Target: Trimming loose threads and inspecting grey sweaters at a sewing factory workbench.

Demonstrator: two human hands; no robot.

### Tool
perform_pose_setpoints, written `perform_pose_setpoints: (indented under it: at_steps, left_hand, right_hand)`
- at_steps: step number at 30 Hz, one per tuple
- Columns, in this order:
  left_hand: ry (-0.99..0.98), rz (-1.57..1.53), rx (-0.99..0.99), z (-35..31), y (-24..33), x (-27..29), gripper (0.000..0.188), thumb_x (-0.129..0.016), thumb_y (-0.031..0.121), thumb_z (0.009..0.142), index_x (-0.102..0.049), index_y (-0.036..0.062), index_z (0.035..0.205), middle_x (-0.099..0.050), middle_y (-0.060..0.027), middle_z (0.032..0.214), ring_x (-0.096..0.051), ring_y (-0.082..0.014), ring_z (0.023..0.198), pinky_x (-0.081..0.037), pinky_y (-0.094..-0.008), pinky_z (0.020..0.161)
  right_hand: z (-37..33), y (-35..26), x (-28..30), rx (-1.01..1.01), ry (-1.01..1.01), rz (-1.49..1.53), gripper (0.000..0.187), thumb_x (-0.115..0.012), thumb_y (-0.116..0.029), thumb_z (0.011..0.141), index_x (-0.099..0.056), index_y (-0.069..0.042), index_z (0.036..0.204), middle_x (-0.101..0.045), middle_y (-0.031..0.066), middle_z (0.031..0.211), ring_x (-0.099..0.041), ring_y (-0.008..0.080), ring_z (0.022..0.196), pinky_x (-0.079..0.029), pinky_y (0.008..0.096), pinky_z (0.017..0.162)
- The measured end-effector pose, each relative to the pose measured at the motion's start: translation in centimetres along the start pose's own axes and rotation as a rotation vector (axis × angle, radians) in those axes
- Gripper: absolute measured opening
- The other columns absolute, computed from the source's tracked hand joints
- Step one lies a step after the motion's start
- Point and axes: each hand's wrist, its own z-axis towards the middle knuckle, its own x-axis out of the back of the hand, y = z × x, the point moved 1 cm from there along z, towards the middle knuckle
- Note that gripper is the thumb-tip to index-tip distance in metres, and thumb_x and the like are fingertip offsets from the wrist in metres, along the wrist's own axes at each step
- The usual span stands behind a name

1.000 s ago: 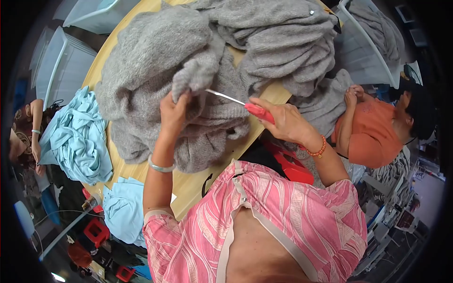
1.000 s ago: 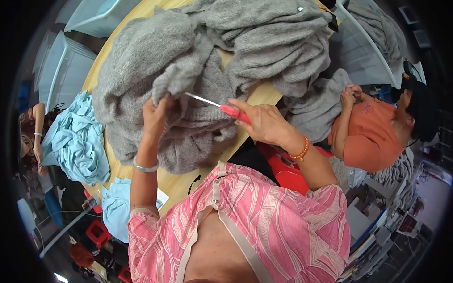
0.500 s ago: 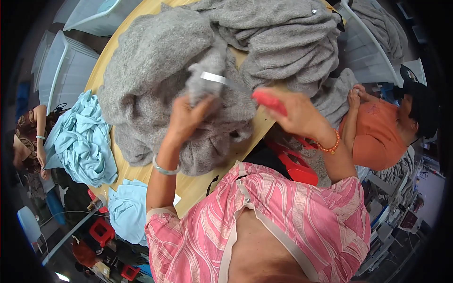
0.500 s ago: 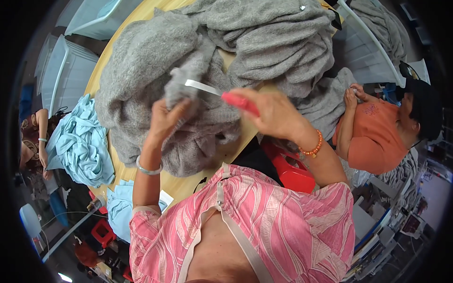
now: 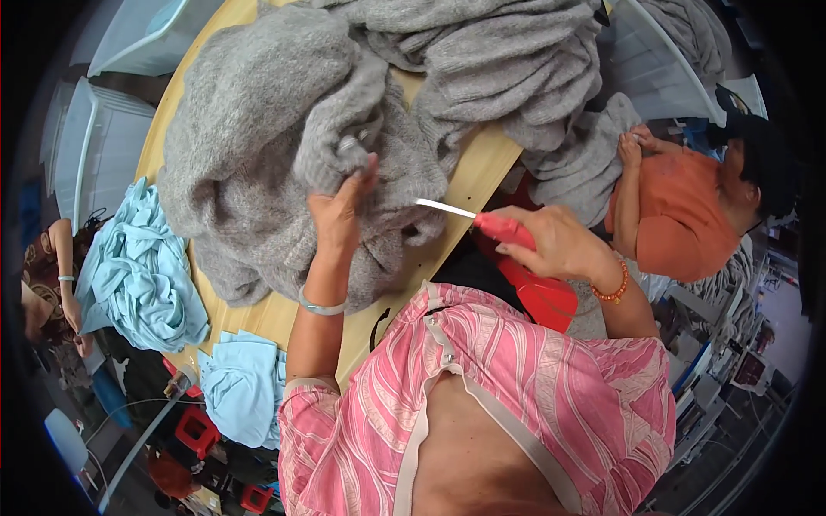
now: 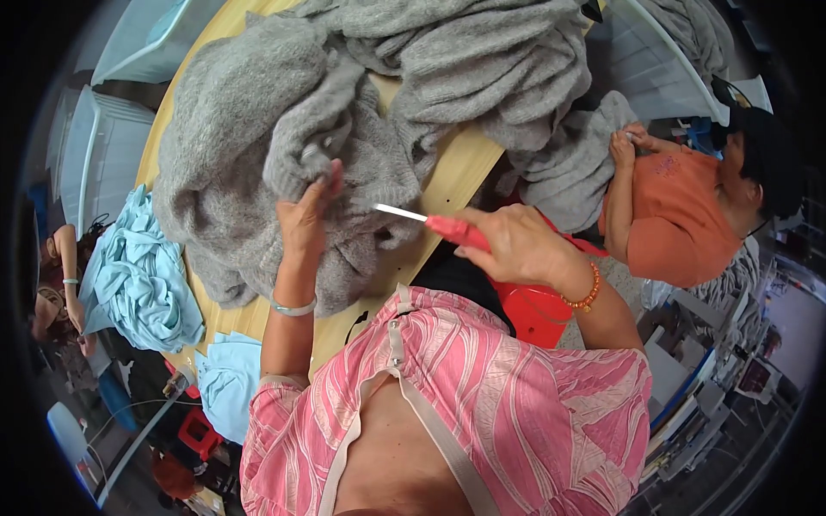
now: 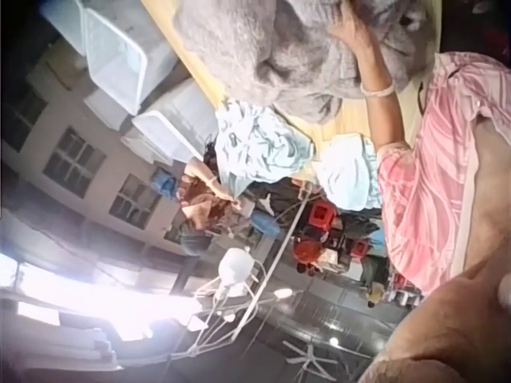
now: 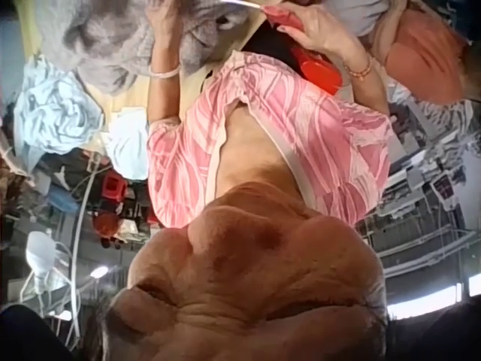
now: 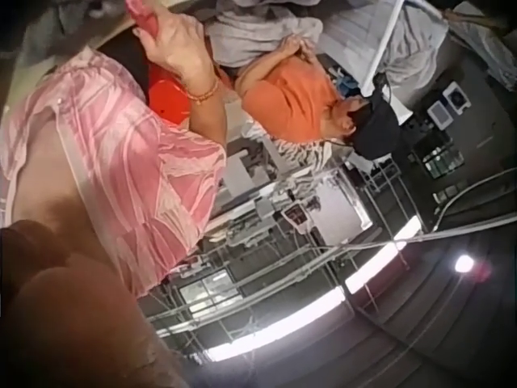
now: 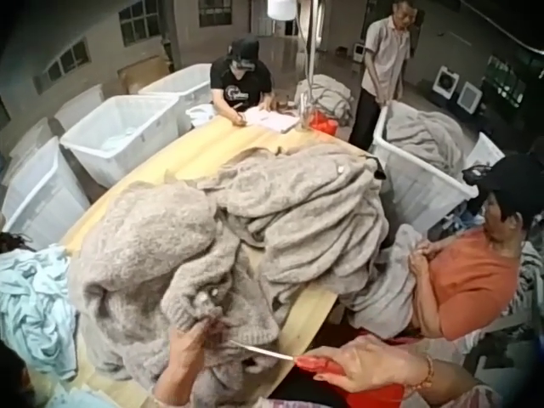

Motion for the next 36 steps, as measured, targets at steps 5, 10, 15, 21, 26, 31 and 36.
perform_pose_setpoints:
  at_steps: [5,10,15,21,26,31,36]
  left_hand:
    - [0.033,0.154,-0.278,1.5,4.3,2.2,0.026,-0.063,0.005,0.086,-0.059,0.0,0.112,-0.064,-0.0079,0.104,-0.063,-0.0172,0.089,-0.051,-0.0289,0.078]
    - [0.087,-0.279,-0.333,7.0,14.0,4.0,0.033,-0.054,0.03,0.093,-0.054,0.0054,0.115,-0.06,-0.011,0.106,-0.054,-0.0266,0.105,-0.044,-0.0487,0.092]
    - [0.146,-0.45,-0.201,11.1,13.0,5.7,0.045,-0.055,0.037,0.092,-0.045,0.011,0.126,-0.046,-0.014,0.107,-0.047,-0.0322,0.107,-0.038,-0.0622,0.097]
    - [0.331,0.064,-0.475,10.4,12.7,3.0,0.082,-0.065,0.036,0.086,-0.012,0.0155,0.146,-0.027,-0.0214,0.142,-0.036,-0.0406,0.125,-0.032,-0.0579,0.101]
    - [0.342,1.421,-0.771,11.9,11.2,-1.2,0.089,-0.078,0.044,0.07,-0.035,0.0164,0.142,-0.017,-0.0333,0.145,-0.014,-0.0504,0.135,-0.024,-0.0552,0.107]
    - [0.423,1.696,-0.502,14.5,8.7,0.0,0.064,-0.069,0.04,0.077,-0.047,0.0223,0.135,-0.027,-0.0236,0.145,-0.031,-0.0485,0.126,-0.033,-0.0559,0.099]
    - [0.467,1.671,-0.55,15.6,8.2,1.7,0.047,-0.06,0.036,0.084,-0.055,0.0229,0.129,-0.045,-0.0138,0.137,-0.031,-0.0372,0.131,-0.032,-0.0544,0.099]
  right_hand:
    - [1.6,1.0,0.6,-0.038,0.254,0.058,0.036,-0.065,-0.022,0.08,-0.058,-0.005,0.11,-0.063,0.0191,0.078,-0.061,0.0387,0.073,-0.048,0.0418,0.066]
    - [4.4,1.7,-0.6,0.053,0.351,0.094,0.031,-0.063,-0.02,0.081,-0.058,-0.006,0.108,-0.063,0.02,0.08,-0.06,0.0404,0.076,-0.047,0.0444,0.067]
    - [7.1,0.5,-0.1,0.047,0.359,0.097,0.03,-0.062,-0.023,0.082,-0.058,-0.005,0.106,-0.062,0.0218,0.08,-0.059,0.0422,0.077,-0.047,0.0474,0.069]
    - [9.1,0.3,1.8,0.046,0.373,0.037,0.036,-0.062,-0.028,0.082,-0.057,-0.006,0.111,-0.063,0.0235,0.082,-0.06,0.0431,0.081,-0.047,0.0483,0.074]
    - [10.3,1.1,2.8,-0.001,0.308,0.038,0.037,-0.061,-0.029,0.083,-0.057,-0.006,0.113,-0.064,0.0229,0.086,-0.061,0.042,0.085,-0.048,0.0472,0.079]
    - [13.0,1.7,3.8,0.059,0.305,-0.013,0.039,-0.06,-0.029,0.083,-0.056,-0.005,0.113,-0.065,0.0218,0.087,-0.061,0.0415,0.088,-0.047,0.0472,0.082]
    - [15.5,0.7,5.9,0.098,0.255,-0.043,0.035,-0.06,-0.03,0.083,-0.057,-0.004,0.106,-0.065,0.0228,0.084,-0.062,0.0418,0.085,-0.048,0.0479,0.079]
